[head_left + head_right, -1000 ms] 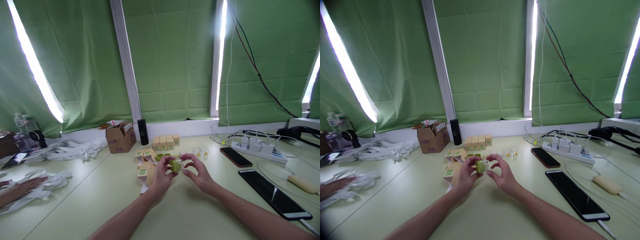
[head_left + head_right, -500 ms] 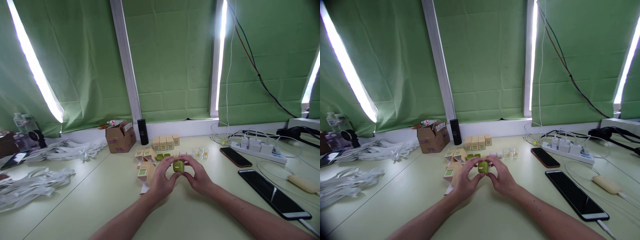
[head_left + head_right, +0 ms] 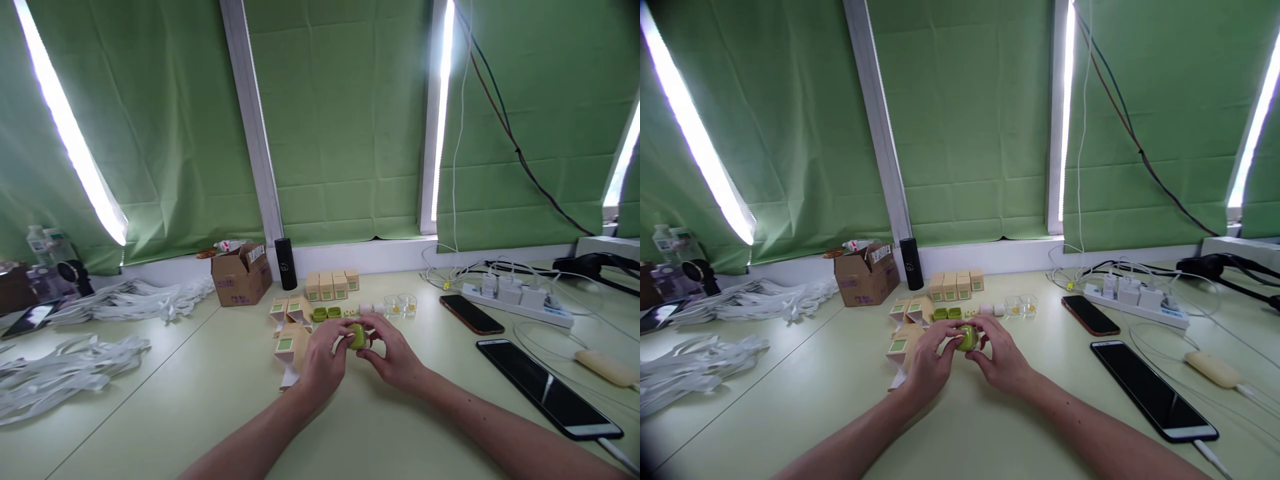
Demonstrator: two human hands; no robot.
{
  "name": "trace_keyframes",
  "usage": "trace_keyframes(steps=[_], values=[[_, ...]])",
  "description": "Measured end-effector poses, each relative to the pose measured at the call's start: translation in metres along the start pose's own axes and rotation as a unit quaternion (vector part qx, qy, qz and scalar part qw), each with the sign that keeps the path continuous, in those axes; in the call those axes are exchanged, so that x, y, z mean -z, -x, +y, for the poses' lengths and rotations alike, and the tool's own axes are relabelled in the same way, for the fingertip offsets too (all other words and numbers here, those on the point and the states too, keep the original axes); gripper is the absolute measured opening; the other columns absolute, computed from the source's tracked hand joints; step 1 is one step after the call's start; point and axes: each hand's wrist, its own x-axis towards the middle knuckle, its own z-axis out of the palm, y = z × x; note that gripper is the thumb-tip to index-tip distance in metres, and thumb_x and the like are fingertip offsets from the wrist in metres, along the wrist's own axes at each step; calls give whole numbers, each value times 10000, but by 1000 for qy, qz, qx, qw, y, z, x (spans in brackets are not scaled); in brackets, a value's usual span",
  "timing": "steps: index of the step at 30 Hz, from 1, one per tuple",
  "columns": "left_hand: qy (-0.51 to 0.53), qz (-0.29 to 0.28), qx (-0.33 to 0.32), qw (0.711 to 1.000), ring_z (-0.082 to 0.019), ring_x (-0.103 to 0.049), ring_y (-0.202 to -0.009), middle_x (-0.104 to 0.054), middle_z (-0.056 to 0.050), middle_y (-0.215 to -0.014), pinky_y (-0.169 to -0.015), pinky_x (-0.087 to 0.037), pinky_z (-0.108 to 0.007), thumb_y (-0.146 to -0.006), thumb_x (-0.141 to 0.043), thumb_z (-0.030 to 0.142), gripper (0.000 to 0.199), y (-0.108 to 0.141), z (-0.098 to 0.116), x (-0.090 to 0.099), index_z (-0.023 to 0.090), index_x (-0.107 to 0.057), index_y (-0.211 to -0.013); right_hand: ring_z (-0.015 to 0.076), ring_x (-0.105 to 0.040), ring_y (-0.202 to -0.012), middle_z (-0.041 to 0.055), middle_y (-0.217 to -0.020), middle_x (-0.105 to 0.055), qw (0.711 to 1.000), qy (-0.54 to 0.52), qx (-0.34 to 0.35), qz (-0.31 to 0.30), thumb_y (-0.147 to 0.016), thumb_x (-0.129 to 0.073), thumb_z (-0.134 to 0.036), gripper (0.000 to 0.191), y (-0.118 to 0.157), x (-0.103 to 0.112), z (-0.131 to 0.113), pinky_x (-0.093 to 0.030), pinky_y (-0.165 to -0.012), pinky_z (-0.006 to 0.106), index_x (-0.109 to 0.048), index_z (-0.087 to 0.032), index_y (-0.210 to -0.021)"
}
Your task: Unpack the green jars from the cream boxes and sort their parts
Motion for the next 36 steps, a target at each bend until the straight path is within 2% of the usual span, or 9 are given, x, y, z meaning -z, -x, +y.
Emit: trace_keyframes(steps=[4, 8, 12, 15, 19, 23, 26, 31, 36], values=[[11, -12, 39, 999, -226, -708, -1015, -754, -87, -1081, -899, -527, -367, -952, -512, 120, 158, 0, -1, -1, 223, -627, -919, 225, -623, -1013, 98, -1246, -606, 1000, 3, -16, -5, -896, -655, -179, 397, -2, 0, -3, -594, -784, 368, -574, -269, -1274], [39, -23, 96, 994, -230, -710, -940, -743, -81, -996, -852, -520, -360, -981, -472, 192, 130, -1, 1, 1, 230, -579, -917, 209, -623, -924, 89, -1195, -624, 999, 20, -35, -7, -879, -676, -193, 361, -2, 2, 0, -588, -755, 368, -580, -258, -1221], [78, 23, 185, 979, -228, -685, -871, -728, -65, -947, -800, -503, -343, -981, -549, 357, 145, -3, -4, 1, 234, -575, -908, 227, -631, -950, 91, -1189, -642, 998, 43, -44, 15, -863, -683, -210, 367, -2, 6, 7, -583, -779, 390, -585, -254, -1214], [159, 86, 241, 954, -206, -650, -810, -691, -42, -865, -758, -500, -325, -949, -599, 501, 286, -7, -11, -2, 227, -566, -875, 267, -614, -1063, 103, -1228, -644, 997, 59, -33, 43, -837, -681, -193, 393, -2, 9, 9, -574, -791, 403, -596, -257, -1215], [277, 127, 306, 902, -186, -635, -766, -667, -30, -814, -731, -534, -330, -837, -700, 626, 443, -13, -17, -3, 206, -561, -844, 259, -619, -1041, 102, -1260, -640, 997, 57, -18, 49, -800, -665, -131, 455, -3, 13, 7, -565, -854, 423, -597, -258, -1232], [332, 127, 371, 858, -190, -663, -836, -701, -48, -900, -754, -582, -345, -794, -762, 592, 448, -12, -16, -2, 192, -578, -876, 280, -598, -1169, 106, -1319, -626, 997, 55, 8, 52, -791, -638, -94, 497, -4, 14, 3, -546, -926, 430, -581, -259, -1257], [354, 129, 395, 838, -185, -667, -857, -703, -56, -935, -750, -599, -344, -801, -777, 540, 413, -9, -16, -2, 188, -579, -886, 277, -610, -1155, 101, -1300, -636, 996, 64, 6, 65, -799, -635, -106, 467, -7, 18, 2, -541, -943, 435, -586, -256, -1238], [375, 134, 420, 815, -198, -683, -874, -694, -82, -967, -732, -616, -358, -804, -793, 465, 371, -8, -22, -4, 175, -571, -865, 238, -650, -931, 83, -1171, -697, 986, 80, -71, 131, -821, -710, -281, 404, -22, 48, 13, -571, -875, 440, -605, -238, -1208], [376, 126, 424, 814, -199, -685, -889, -694, -101, -984, -737, -617, -350, -838, -772, 416, 314, -7, -22, -4, 166, -585, -871, 250, -669, -966, 97, -1151, -720, 973, 91, -156, 142, -738, -770, -369, 419, -39, 104, 50, -587, -747, 365, -669, -210, -1112]])
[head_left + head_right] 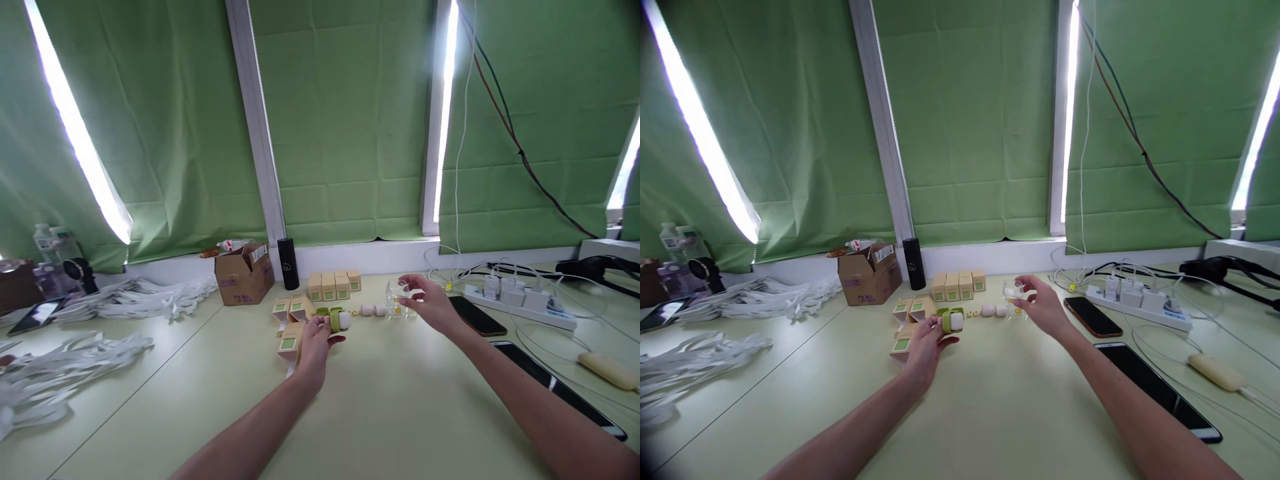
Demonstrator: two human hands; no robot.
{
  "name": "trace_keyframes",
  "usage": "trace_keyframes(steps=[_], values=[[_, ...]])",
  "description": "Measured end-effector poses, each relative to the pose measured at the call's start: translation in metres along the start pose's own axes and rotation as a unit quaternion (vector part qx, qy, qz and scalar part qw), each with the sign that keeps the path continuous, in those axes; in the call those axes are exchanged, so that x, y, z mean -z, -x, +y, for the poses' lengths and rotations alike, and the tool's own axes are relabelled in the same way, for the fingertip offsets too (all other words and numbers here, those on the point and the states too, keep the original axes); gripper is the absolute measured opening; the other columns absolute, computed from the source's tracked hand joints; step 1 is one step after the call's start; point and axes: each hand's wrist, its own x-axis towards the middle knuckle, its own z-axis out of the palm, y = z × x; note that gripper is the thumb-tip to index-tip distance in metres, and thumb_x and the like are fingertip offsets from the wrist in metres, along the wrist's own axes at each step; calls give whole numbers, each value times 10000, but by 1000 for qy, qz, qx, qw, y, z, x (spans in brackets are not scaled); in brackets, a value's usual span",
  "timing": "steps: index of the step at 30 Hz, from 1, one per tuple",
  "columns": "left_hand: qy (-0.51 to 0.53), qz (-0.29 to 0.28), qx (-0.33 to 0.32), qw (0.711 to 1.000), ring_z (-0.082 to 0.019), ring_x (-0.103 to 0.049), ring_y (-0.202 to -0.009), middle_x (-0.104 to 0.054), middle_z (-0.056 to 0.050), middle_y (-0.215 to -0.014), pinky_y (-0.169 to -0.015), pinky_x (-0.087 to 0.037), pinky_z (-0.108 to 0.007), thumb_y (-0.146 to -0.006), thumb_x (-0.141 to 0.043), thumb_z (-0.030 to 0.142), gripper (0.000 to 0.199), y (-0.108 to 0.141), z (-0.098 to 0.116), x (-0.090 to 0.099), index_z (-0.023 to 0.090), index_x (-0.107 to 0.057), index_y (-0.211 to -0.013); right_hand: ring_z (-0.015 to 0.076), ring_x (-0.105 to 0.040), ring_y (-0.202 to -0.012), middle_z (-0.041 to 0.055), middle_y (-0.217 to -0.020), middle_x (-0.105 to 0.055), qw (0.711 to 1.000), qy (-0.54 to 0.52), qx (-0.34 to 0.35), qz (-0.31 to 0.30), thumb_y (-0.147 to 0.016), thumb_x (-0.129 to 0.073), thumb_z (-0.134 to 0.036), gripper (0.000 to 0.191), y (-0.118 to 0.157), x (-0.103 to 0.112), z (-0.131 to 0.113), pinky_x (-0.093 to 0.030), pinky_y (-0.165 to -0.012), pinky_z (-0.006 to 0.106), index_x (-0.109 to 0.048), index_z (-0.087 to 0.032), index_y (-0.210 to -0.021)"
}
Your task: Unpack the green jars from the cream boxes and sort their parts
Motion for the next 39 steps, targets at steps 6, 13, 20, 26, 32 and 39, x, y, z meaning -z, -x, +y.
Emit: trace_keyframes(steps=[6, 13, 20, 26, 32, 39], values=[[-8, -6, -3, 1000, -188, -674, -875, -705, -103, -996, -742, -620, -349, -859, -751, 398, 276, 4, 1, -2, 165, -604, -877, 256, -737, -929, 135, -1085, -770, 984, 63, -153, -59, -633, -837, -197, 445, -20, 34, 58, -595, -728, 306, -738, -166, -1066], [-12, -8, -3, 1000, -176, -676, -838, -704, -78, -962, -737, -607, -332, -840, -764, 410, 281, 6, 4, -3, 170, -621, -872, 277, -760, -892, 108, -961, -804, 966, 123, -199, -108, -538, -817, -74, 411, -20, 39, 94, -586, -736, 297, -790, -155, -940], [-18, -10, -7, 1000, -185, -680, -822, -709, -72, -920, -722, -597, -331, -790, -795, 458, 342, 7, 6, -5, 174, -616, -854, 234, -749, -874, 105, -1061, -799, 960, 151, -201, -123, -540, -801, -83, 465, -17, 31, 103, -557, -677, 252, -773, -178, -994], [-20, -8, -11, 1000, -187, -679, -817, -712, -67, -899, -710, -600, -331, -755, -819, 479, 382, 6, 5, -5, 170, -615, -848, 185, -731, -792, 110, -1083, -793, 959, 153, -202, -126, -555, -808, -82, 463, -15, 28, 103, -541, -652, 235, -741, -167, -1006], [-25, -11, -9, 1000, -179, -671, -831, -713, -63, -903, -728, -599, -326, -775, -804, 473, 365, 7, 5, -5, 171, -615, -857, 171, -737, -821, 97, -1102, -790, 959, 159, -196, -131, -612, -735, -50, 422, -14, 27, 103, -533, -641, 210, -698, -173, -1014], [-28, -14, -6, 999, -178, -678, -810, -720, -58, -874, -726, -595, -325, -771, -801, 474, 364, 7, 5, -6, 179, -602, -846, 177, -736, -806, 96, -1080, -781, 957, 186, -185, -125, -633, -711, -61, 415, -13, 26, 98, -547, -679, 240, -666, -183, -1026]])
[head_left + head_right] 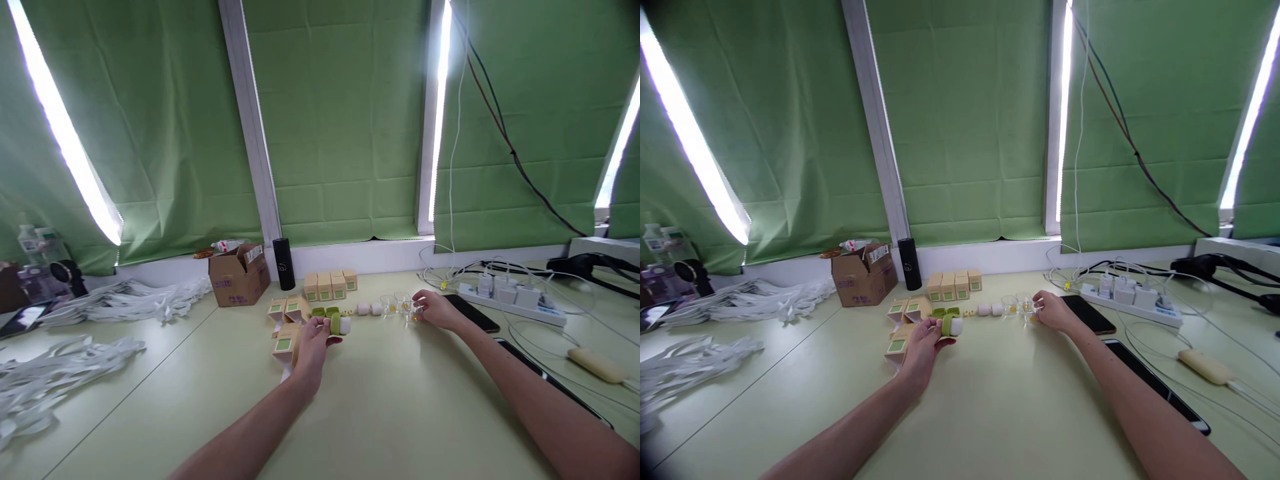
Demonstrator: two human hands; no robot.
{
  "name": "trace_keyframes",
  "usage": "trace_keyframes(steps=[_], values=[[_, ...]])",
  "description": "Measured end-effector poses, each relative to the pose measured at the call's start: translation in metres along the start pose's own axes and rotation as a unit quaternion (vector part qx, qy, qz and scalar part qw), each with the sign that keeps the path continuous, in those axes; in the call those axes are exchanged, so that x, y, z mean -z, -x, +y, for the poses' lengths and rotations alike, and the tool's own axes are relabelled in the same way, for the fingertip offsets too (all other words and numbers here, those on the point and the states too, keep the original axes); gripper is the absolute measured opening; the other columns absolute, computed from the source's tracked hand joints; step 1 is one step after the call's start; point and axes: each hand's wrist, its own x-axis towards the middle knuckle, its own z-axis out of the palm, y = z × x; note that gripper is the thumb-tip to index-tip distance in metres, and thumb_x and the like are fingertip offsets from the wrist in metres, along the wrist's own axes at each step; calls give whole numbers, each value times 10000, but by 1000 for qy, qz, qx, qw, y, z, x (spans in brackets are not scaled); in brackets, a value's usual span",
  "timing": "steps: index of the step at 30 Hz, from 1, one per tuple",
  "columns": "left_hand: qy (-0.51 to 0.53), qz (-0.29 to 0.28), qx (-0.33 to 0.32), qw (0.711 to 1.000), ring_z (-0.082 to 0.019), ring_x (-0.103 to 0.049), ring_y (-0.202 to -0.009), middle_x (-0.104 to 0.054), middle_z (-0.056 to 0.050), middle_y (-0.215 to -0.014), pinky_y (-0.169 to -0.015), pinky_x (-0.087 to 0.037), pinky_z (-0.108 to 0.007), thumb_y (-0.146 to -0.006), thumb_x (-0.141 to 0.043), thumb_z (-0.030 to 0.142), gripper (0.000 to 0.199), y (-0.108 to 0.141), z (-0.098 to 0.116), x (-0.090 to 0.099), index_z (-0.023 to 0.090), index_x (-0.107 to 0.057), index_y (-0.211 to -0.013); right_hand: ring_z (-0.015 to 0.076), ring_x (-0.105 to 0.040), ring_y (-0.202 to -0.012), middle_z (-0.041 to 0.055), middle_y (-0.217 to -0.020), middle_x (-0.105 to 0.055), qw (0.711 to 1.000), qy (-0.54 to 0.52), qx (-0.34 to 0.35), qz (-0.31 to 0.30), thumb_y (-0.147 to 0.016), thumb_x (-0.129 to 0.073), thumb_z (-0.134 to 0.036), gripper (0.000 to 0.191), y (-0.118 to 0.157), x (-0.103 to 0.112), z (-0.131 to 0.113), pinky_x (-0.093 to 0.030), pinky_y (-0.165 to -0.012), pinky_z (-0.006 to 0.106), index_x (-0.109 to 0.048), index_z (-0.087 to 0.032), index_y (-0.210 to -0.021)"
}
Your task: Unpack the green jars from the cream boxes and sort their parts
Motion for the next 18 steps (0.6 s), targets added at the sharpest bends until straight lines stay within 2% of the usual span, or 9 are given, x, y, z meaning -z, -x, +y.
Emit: trace_keyframes(steps=[5, 8, 10, 12, 14, 16, 18], values=[[0, -1, 3, 1000, -180, -676, -819, -719, -53, -869, -726, -594, -324, -760, -803, 481, 371, 1, 2, -1, 182, -600, -843, 207, -745, -860, 138, -1149, -749, 1000, 24, 6, 15, -665, -711, -67, 423, 5, -1, -8, -565, -722, 279, -650, -164, -1072], [-3, -3, -1, 1000, -183, -679, -824, -722, -58, -882, -736, -593, -331, -770, -792, 489, 371, 1, 2, 0, 185, -593, -845, 268, -725, -1031, 147, -1190, -728, 998, 42, 23, 36, -695, -735, -108, 446, 12, 3, -17, -570, -833, 336, -650, -177, -1127], [-6, -7, -3, 1000, -185, -679, -833, -726, -63, -894, -744, -593, -332, -775, -789, 497, 377, 2, 2, 0, 187, -589, -851, 309, -655, -1191, 131, -1246, -705, 996, 55, 46, 55, -748, -735, -171, 414, 18, 5, -24, -540, -959, 406, -661, -216, -1153], [-8, -8, -3, 1000, -182, -675, -832, -729, -65, -898, -745, -593, -331, -774, -789, 509, 389, 2, 1, 1, 186, -588, -854, 325, -561, -1317, 95, -1304, -681, 988, 76, 109, 73, -808, -702, -216, 324, 24, 4, -32, -477, -1076, 476, -695, -258, -1129], [-8, -4, -4, 1000, -177, -671, -816, -727, -61, -888, -740, -594, -329, -770, -793, 517, 399, 1, 1, 1, 184, -589, -850, 325, -486, -1392, 70, -1325, -671, 968, 108, 209, 85, -835, -670, -205, 255, 29, 0, -38, -410, -1156, 530, -738, -276, -1069], [-8, -3, -6, 1000, -177, -671, -808, -724, -59, -873, -740, -593, -330, -770, -796, 516, 400, 0, 0, 1, 182, -588, -845, 329, -442, -1432, 59, -1333, -671, 946, 134, 283, 86, -827, -655, -163, 263, 32, -8, -42, -363, -1195, 568, -765, -282, -1034], [-9, -5, -8, 1000, -177, -671, -810, -723, -59, -868, -748, -593, -333, -772, -795, 516, 401, 0, -1, 1, 181, -587, -846, 333, -417, -1453, 51, -1348, -671, 934, 157, 310, 75, -811, -641, -117, 325, 34, -17, -42, -333, -1214, 587, -768, -282, -1061]])
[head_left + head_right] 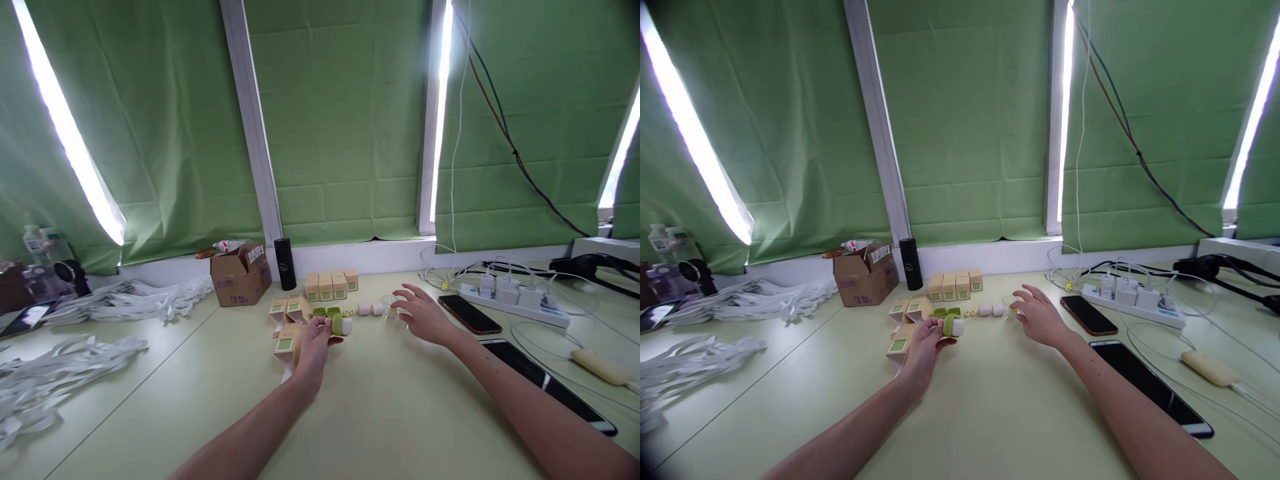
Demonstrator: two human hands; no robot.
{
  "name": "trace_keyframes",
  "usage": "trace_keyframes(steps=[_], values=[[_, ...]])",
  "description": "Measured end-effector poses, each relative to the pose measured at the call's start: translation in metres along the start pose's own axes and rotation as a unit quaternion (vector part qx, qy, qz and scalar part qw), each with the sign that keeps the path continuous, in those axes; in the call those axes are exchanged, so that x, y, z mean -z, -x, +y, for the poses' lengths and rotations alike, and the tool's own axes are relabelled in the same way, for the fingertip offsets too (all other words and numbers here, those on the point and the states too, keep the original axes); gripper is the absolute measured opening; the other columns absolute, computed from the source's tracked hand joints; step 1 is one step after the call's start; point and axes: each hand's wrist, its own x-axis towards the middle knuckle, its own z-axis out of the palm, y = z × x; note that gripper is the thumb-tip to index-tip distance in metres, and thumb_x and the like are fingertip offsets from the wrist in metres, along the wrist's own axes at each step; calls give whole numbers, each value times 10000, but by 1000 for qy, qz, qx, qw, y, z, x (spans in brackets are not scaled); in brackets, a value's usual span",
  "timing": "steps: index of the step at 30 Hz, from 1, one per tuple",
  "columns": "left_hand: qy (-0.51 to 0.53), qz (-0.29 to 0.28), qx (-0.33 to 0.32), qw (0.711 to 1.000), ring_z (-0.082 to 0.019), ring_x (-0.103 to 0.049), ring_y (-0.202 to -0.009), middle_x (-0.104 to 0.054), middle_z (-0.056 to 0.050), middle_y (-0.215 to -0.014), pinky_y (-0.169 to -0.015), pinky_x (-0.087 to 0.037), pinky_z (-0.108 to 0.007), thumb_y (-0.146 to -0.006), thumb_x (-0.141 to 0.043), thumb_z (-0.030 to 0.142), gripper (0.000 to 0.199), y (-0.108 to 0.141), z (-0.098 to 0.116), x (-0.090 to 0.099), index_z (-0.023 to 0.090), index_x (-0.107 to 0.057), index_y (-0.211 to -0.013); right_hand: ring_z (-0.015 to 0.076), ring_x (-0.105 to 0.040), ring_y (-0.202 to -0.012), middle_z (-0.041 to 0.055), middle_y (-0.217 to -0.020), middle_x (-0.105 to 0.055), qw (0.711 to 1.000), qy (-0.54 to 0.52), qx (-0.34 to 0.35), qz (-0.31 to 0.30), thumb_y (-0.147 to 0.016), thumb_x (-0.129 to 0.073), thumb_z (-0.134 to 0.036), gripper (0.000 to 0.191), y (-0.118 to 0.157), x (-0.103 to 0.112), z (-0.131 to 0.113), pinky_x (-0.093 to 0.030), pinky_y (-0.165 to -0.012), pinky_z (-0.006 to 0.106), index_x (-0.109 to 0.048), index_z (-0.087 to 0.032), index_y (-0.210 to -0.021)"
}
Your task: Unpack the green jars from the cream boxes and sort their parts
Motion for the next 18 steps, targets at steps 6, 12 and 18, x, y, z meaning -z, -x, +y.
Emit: trace_keyframes(steps=[6, 12, 18], values=[[-3, -4, 4, 1000, -175, -669, -807, -735, -68, -874, -757, -587, -330, -757, -798, 546, 433, 1, 1, 0, 183, -580, -848, 331, -390, -1477, 71, -1386, -662, 994, 83, 10, -67, -829, -557, -59, 497, 4, -12, -3, -235, -1257, 571, -706, -241, -1266], [-2, -2, 6, 1000, -180, -670, -806, -734, -63, -864, -750, -583, -325, -730, -815, 568, 457, 1, 3, -1, 185, -588, -835, 324, -394, -1467, 77, -1421, -636, 991, 113, 15, -72, -809, -515, -23, 562, 3, -14, -8, -235, -1250, 548, -674, -227, -1308], [4, -4, 4, 1000, -182, -664, -821, -730, -69, -876, -749, -583, -328, -735, -817, 562, 459, 0, 2, 0, 183, -584, -846, 280, -546, -1281, 83, -1278, -693, 990, 120, -59, -44, -837, -553, -92, 364, -3, 13, -13, -424, -1050, 408, -700, -229, -1142]])
